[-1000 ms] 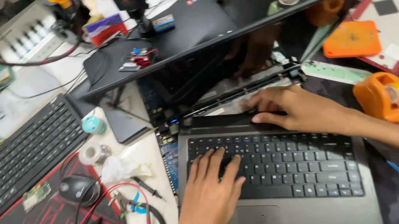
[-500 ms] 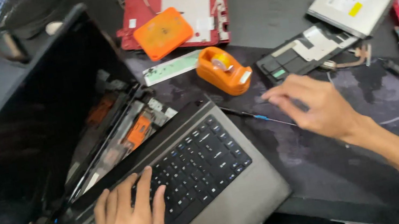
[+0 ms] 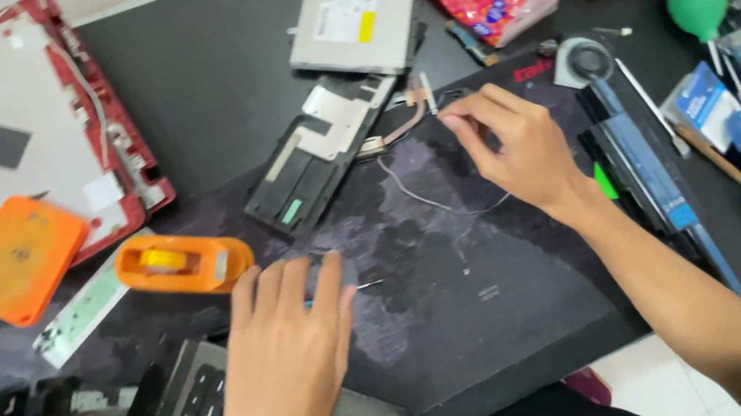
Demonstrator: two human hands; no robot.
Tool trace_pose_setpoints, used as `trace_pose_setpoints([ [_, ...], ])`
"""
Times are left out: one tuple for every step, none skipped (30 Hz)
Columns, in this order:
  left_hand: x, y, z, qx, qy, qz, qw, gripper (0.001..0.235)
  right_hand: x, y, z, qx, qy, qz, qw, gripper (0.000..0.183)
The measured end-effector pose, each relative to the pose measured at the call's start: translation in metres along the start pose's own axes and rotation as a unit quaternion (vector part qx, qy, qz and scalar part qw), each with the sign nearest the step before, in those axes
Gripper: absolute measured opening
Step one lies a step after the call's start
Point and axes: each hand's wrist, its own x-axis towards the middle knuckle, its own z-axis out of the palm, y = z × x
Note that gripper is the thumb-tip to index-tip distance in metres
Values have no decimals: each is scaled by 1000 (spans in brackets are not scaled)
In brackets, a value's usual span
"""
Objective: The person removes the laptop keyboard, disconnects the ribbon cable, and installs a new keyboard by connecting the cable and seating the unit. They then test the keys to verify functionality.
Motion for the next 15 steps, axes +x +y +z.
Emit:
trace_pose_setpoints([
  [14, 8, 11, -5, -4, 14, 1000, 38, -4, 2, -3, -7, 6, 12, 1000, 8],
  [28, 14, 22, -36, -8, 39, 999, 35, -1, 5, -3, -9, 1, 6, 1000, 8],
  [41, 19, 32, -66, -14, 64, 996, 33, 1, 6, -3, -10, -4, 0, 1000, 7],
  [50, 25, 40, -66, -18, 69, 995, 33, 0, 6, -3, -10, -1, 6, 1000, 7],
  [58, 31, 47, -71, -37, 86, 993, 31, -1, 6, -2, -16, -3, -4, 1000, 7],
  [68, 37, 54, -74, -57, 103, 990, 29, -1, 7, -2, -22, -6, -15, 1000, 7],
  [71, 39, 64, -73, -61, 109, 989, 29, 1, 8, -7, -21, -2, -9, 1000, 7],
  [74, 41, 74, -74, -48, 113, 990, 30, 3, 9, -13, -43, 10, -4, 999, 7],
  [78, 42, 84, -75, -34, 117, 990, 32, 5, 11, -19, -65, 22, 1, 998, 6],
  [77, 42, 88, -73, -41, 126, 989, 32, 8, 16, -32, -64, 28, 10, 998, 6],
  [76, 41, 93, -69, -40, 121, 990, 31, 11, 21, -46, -95, 65, 53, 992, 7],
  [78, 40, 98, -67, -35, 117, 990, 30, 15, 27, -62, -129, 102, 95, 982, 10],
  [80, 38, 96, -66, -38, 127, 989, 30, 9, 44, -71, -131, 109, 103, 980, 10],
  [82, 39, 96, -67, -32, 129, 989, 29, 1, 62, -84, -165, 117, 135, 970, 7],
  [85, 38, 96, -69, -26, 132, 989, 28, -8, 79, -97, -199, 126, 167, 958, 4],
])
